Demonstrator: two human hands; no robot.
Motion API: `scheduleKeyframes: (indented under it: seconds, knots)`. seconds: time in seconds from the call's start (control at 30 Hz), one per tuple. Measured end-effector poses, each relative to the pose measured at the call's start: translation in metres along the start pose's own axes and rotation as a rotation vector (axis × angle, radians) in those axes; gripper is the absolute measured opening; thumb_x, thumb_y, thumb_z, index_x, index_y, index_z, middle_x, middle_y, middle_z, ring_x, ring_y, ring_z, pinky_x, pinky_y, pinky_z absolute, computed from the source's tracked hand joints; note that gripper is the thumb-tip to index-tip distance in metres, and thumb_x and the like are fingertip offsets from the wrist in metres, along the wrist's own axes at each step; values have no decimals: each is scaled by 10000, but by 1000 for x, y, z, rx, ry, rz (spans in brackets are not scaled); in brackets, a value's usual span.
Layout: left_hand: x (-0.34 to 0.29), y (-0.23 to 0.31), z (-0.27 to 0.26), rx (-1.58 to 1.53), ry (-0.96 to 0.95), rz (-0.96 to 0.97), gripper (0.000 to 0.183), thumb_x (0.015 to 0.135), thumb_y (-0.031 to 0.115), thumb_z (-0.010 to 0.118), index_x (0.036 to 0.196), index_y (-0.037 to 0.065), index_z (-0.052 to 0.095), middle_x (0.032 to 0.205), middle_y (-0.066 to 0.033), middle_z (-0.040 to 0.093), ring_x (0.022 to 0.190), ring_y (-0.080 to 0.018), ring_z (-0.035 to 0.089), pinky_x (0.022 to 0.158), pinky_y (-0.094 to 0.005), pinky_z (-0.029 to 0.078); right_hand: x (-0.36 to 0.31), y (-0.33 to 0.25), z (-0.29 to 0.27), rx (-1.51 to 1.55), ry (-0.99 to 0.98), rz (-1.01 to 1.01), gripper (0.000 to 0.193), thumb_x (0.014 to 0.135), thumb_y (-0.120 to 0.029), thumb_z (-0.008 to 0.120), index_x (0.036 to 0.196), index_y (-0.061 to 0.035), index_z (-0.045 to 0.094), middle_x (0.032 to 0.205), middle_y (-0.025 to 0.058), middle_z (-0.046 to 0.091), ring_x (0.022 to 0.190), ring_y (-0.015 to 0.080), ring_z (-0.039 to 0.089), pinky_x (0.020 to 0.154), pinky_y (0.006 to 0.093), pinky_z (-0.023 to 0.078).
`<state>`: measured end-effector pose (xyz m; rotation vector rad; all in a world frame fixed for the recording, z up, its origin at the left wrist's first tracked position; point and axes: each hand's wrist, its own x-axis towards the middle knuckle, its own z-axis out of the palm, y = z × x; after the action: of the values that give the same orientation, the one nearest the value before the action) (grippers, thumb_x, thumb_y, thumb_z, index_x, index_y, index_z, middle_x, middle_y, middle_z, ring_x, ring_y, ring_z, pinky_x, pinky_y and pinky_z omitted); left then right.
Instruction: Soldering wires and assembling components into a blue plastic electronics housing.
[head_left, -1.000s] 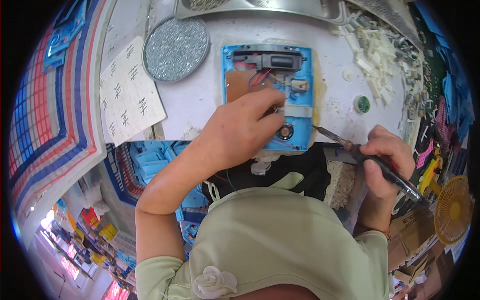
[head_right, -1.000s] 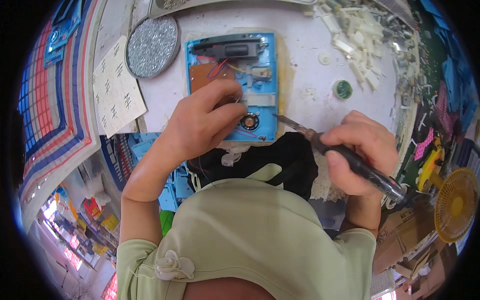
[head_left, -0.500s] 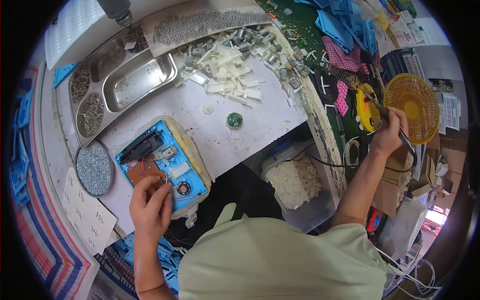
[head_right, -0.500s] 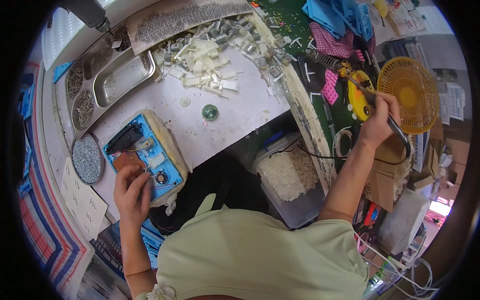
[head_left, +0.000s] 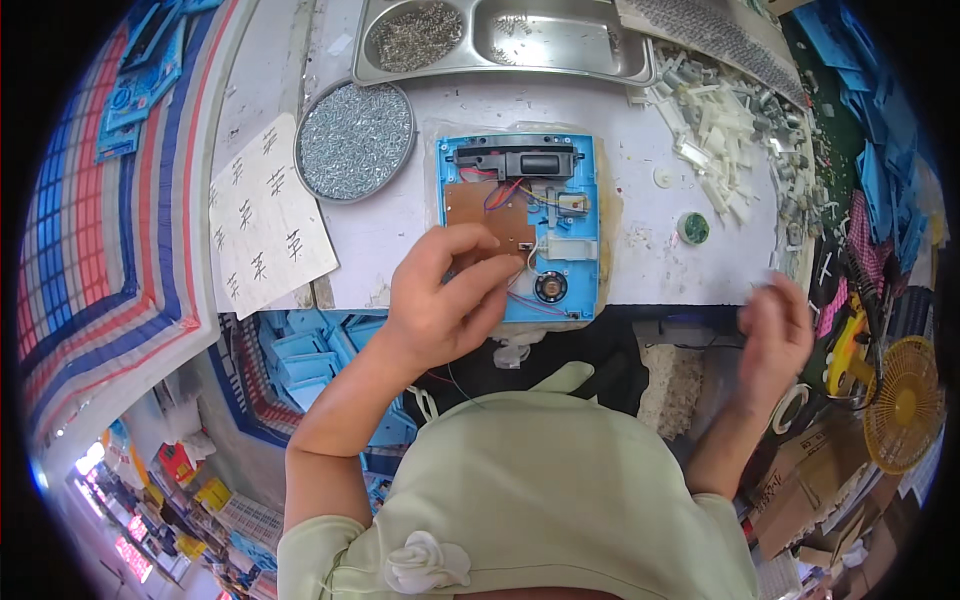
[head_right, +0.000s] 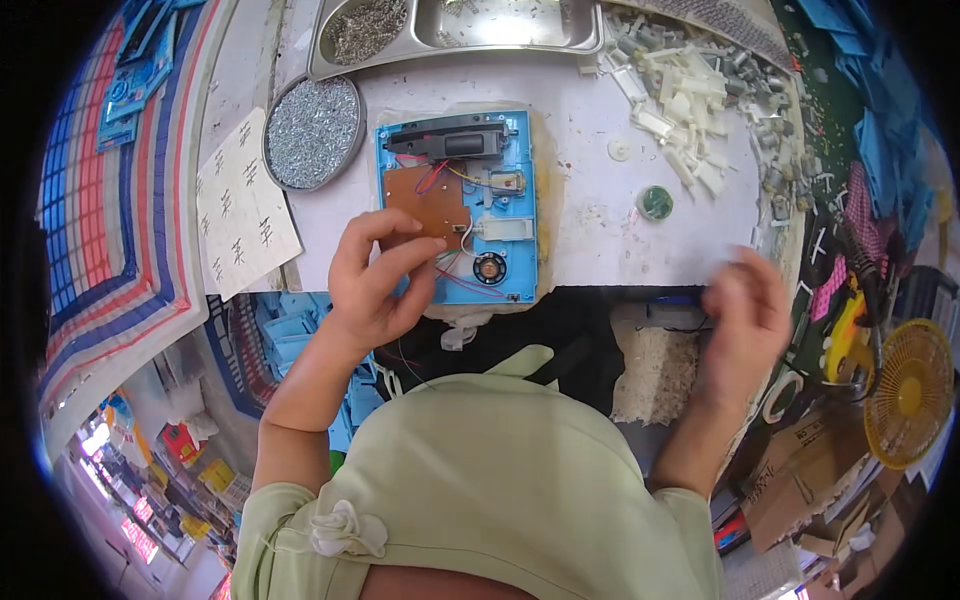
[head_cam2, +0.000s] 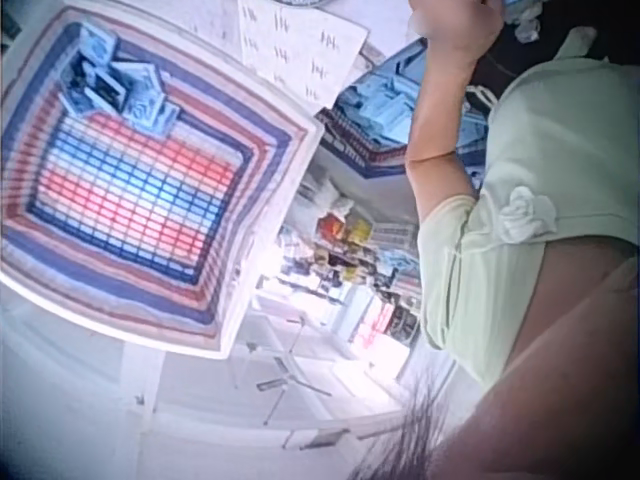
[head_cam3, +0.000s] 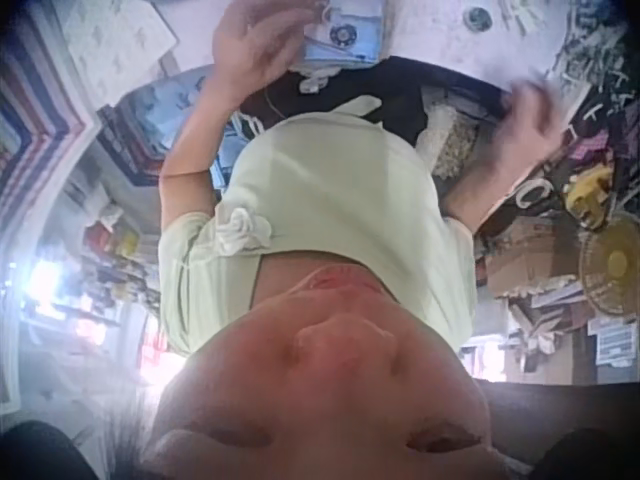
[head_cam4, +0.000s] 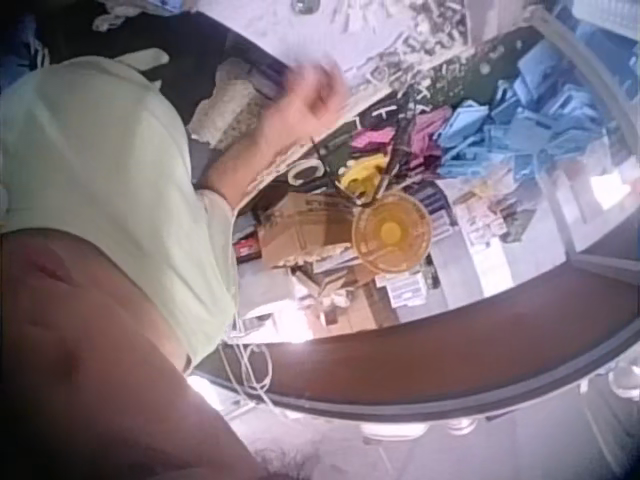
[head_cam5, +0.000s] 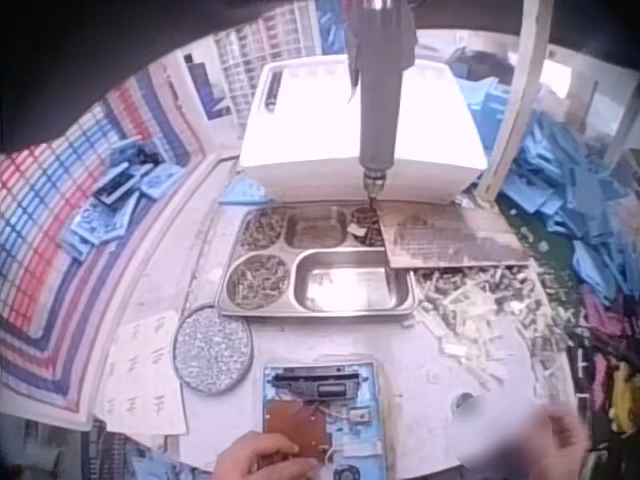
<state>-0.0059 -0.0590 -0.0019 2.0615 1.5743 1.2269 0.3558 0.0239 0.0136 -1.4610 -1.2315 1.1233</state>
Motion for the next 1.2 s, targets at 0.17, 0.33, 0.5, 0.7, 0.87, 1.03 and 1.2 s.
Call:
scheduleKeyframes:
  seconds: [0.17, 0.33, 0.5, 0.7, 0.87, 1.03, 1.2]
  knots:
    - [15, -1, 7, 91, 42, -31, 309, 675, 2, 769, 968, 92, 726, 1044, -70, 601, 823, -245, 608, 681, -365, 450, 29, -35, 134, -452, -386, -549, 117, 790, -104, 771, 855, -28, 710, 737, 72, 631, 684, 217, 581, 631, 330, 475]
    - [25, -6, 14, 109, 78, 34, 287, 691, 48, 766, 966, 108, 715, 1039, -50, 600, 861, -255, 589, 753, -395, 431, 38, -46, 162, -755, -510, -564, 230, 766, -247, 783, 734, -61, 651, 647, 77, 605, 704, 289, 620, 621, 410, 491]
    - [37, -3, 14, 140, 11, 54, 311, 676, 11, 769, 971, 97, 729, 1027, -66, 608, 859, -250, 583, 783, -377, 425, 42, -57, 168, -854, -576, -459, 233, 782, -266, 746, 712, -59, 664, 640, 101, 630, 696, 324, 646, 612, 443, 501]
    - [45, -6, 26, 244, -21, 56, 291, 735, 108, 761, 1026, 99, 752, 1038, -51, 597, 933, -237, 569, 850, -421, 379, 42, -54, 164, -825, -573, -423, 216, 773, -243, 724, 731, -34, 690, 666, 136, 665, 656, 342, 665, 613, 436, 527]
    - [43, -8, 26, 268, -20, 68, 302, 748, 125, 756, 1049, 108, 763, 1031, -44, 588, 948, -230, 557, 891, -431, 343, 44, -55, 163, -703, -608, -218, 182, 774, -205, 706, 747, -25, 688, 669, 150, 670, 658, 329, 687, 591, 431, 528]
    - [41, -9, 29, 271, -22, 64, 320, 744, 125, 759, 1063, 110, 762, 1026, -44, 586, 946, -230, 553, 898, -428, 330, 37, -61, 176, -1118, -568, -676, 145, 805, -155, 679, 767, -16, 661, 686, 155, 675, 651, 320, 691, 599, 444, 533]
    - [40, -10, 29, 258, -12, 57, 332, 743, 124, 760, 1074, 103, 757, 1037, -48, 591, 954, -230, 556, 902, -429, 329, 47, -66, 169, -955, -695, -628, 186, 855, -147, 697, 754, -1, 642, 681, 124, 687, 601, 253, 672, 564, 382, 516]
